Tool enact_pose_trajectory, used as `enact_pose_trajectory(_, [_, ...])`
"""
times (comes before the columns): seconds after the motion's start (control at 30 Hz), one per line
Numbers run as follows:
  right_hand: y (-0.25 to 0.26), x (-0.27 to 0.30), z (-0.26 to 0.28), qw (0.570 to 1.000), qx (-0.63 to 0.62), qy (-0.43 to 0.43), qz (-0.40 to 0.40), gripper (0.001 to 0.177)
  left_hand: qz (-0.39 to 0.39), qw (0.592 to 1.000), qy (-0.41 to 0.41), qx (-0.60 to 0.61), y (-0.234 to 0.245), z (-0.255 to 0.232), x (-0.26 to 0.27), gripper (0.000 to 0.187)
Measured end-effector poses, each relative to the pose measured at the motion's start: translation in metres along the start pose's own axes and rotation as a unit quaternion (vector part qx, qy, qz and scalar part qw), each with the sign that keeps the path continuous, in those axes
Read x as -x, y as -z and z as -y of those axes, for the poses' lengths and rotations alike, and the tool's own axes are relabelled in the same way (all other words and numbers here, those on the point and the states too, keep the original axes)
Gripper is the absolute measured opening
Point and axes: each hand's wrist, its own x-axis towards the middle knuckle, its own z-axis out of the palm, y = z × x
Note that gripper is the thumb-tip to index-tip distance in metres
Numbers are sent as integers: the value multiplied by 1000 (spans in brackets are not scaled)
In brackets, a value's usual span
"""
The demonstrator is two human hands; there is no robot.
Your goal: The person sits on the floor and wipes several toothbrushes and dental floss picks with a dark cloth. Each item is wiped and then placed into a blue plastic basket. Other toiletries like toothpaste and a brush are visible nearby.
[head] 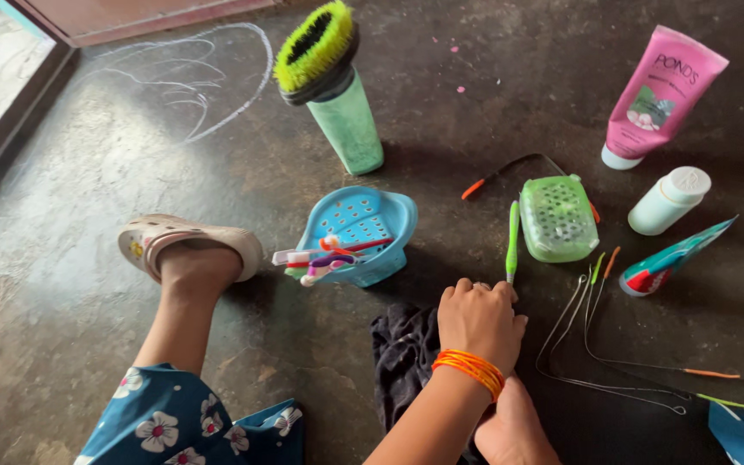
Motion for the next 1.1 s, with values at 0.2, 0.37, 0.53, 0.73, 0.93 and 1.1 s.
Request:
enact_pose_trajectory(0.2, [25, -18, -14, 1000, -17, -11, -7, 34, 47, 995, 45, -74, -31, -6, -18, 36])
enact_pose_trajectory(0.37, [28, -30, -17, 999, -28, -5, 17, 32, -9, 996, 77, -45, -38, 2, -25, 20])
enact_pose_trajectory(0.53, [14, -15, -4, 994, -59, 2, 91, 31, -74, 982, 158, 71, -2, 20, -10, 14])
enact_pose_trajectory(0.73, [-23, 34, 9, 983, -117, -41, 138, 32, -96, 958, 232, 135, 49, 41, 41, 15])
enact_pose_trajectory(0.93, [4, 4, -10, 991, 20, -78, 110, 34, -178, 954, 203, 131, 53, 42, 89, 9])
enact_pose_trajectory(1.1, [24, -23, -16, 986, 77, -103, 109, 36, -253, 955, 99, 115, 50, 45, 111, 25])
